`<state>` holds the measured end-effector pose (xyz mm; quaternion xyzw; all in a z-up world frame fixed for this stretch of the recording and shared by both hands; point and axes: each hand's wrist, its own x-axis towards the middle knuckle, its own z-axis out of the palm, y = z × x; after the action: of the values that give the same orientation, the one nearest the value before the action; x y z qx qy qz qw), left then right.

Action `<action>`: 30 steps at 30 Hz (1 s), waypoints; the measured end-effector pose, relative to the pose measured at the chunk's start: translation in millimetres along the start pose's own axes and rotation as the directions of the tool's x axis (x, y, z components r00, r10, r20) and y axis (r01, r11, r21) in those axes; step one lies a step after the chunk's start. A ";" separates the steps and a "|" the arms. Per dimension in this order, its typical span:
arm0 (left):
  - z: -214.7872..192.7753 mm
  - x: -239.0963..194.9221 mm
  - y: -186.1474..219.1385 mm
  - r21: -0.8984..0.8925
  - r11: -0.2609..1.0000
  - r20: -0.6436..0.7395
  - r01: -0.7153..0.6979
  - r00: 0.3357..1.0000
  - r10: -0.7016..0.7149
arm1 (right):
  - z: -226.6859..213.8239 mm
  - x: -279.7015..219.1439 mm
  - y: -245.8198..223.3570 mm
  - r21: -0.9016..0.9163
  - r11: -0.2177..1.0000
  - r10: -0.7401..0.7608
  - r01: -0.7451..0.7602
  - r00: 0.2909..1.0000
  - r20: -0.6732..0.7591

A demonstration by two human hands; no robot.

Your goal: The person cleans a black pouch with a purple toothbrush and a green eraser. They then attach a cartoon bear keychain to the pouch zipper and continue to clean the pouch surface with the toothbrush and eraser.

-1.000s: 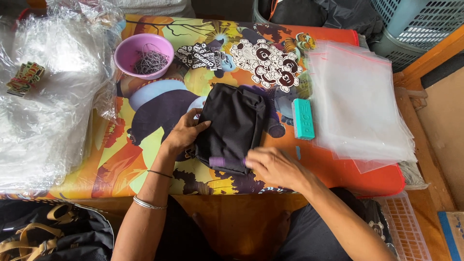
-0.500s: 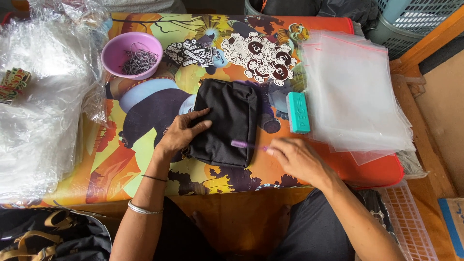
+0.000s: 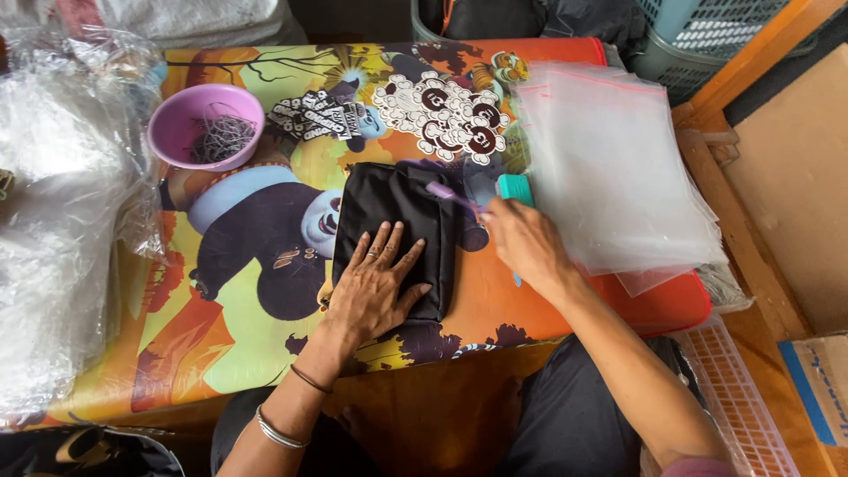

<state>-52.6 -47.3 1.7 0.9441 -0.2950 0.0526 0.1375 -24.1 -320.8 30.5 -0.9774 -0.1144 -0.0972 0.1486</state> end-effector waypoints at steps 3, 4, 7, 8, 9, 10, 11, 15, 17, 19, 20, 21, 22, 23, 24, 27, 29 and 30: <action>-1.5 -1.6 -4.0 0.005 1.000 0.069 0.008 0.998 -0.008 | 32.0 5.6 16.2 -0.075 0.996 -0.037 0.039 0.999 0.026; -1.8 -1.1 -2.0 0.005 1.000 0.066 0.013 0.998 -0.013 | 29.1 10.0 13.8 -0.076 0.996 -0.043 0.045 0.999 0.027; -4.4 -1.6 1.0 0.015 0.999 0.117 0.039 0.992 -0.040 | 29.6 19.1 1.1 -0.283 0.959 -0.021 0.001 0.998 -0.065; -6.7 -1.3 1.7 0.004 0.999 0.132 0.045 0.990 -0.046 | 33.2 19.0 -5.3 -0.232 0.972 -0.053 0.038 0.997 -0.059; -8.7 -1.1 2.7 -0.007 0.999 0.148 0.052 0.988 -0.051 | 36.7 18.7 -11.5 -0.180 0.981 -0.086 0.075 0.995 -0.054; -6.2 -2.2 2.0 -0.007 0.999 0.152 0.050 0.987 -0.048 | 35.8 27.7 -9.4 -0.179 0.981 -0.082 0.071 0.995 -0.053; -4.0 -3.5 1.4 0.004 0.999 0.138 0.048 0.989 -0.048 | 34.6 36.6 -7.3 -0.084 0.996 -0.009 0.003 0.997 -0.071; -0.9 -2.1 1.6 0.026 0.999 0.095 0.032 0.995 -0.034 | 21.4 77.5 -7.1 0.285 0.958 0.043 -0.013 0.994 -0.097; -2.7 -3.3 4.0 0.027 0.999 0.076 0.027 0.997 -0.029 | 22.3 88.7 -17.4 0.289 0.957 -0.005 0.031 0.996 -0.090; -4.6 -3.5 5.1 0.030 0.999 0.058 0.020 0.998 -0.022 | 31.8 102.7 -15.8 0.294 0.953 -0.052 0.074 0.995 -0.085; -5.4 -3.8 5.4 0.019 1.000 0.050 0.018 0.999 -0.019 | 41.5 110.8 -9.5 0.280 0.955 -0.085 0.094 0.995 -0.046; -5.9 -4.1 5.2 0.007 1.000 0.042 0.015 0.999 -0.015 | 51.5 119.2 -3.3 0.267 0.957 -0.117 0.115 0.993 -0.007; -4.7 -3.6 3.9 0.010 1.000 0.042 0.009 0.999 -0.009 | 51.5 122.6 -1.2 0.268 0.957 -0.113 0.112 0.994 -0.012; -3.2 -3.1 2.2 0.012 1.000 0.061 0.012 0.998 -0.012 | 51.9 126.1 1.0 0.240 0.960 -0.154 0.146 0.988 0.016; -0.8 -2.8 2.1 0.010 1.000 0.080 0.017 0.997 -0.018 | 52.1 128.6 4.1 0.211 0.961 -0.194 0.180 0.980 0.050; 2.6 -2.7 1.0 0.032 0.999 0.081 0.010 0.997 -0.012 | 47.8 129.9 3.9 0.202 0.957 -0.225 0.207 0.972 0.069; 3.3 -3.3 1.8 0.038 0.999 0.081 0.011 0.997 -0.014 | 51.4 133.3 5.4 0.217 0.961 -0.193 0.173 0.978 0.075; 2.9 -2.6 1.7 0.046 0.999 0.079 0.008 0.997 -0.011 | 52.1 136.1 6.2 0.230 0.963 -0.160 0.138 0.984 0.076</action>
<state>-55.6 -48.1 -1.1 0.9497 -0.2945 0.0213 0.1042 115.5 -283.7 10.5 -0.9465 -0.2047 -0.0486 0.2447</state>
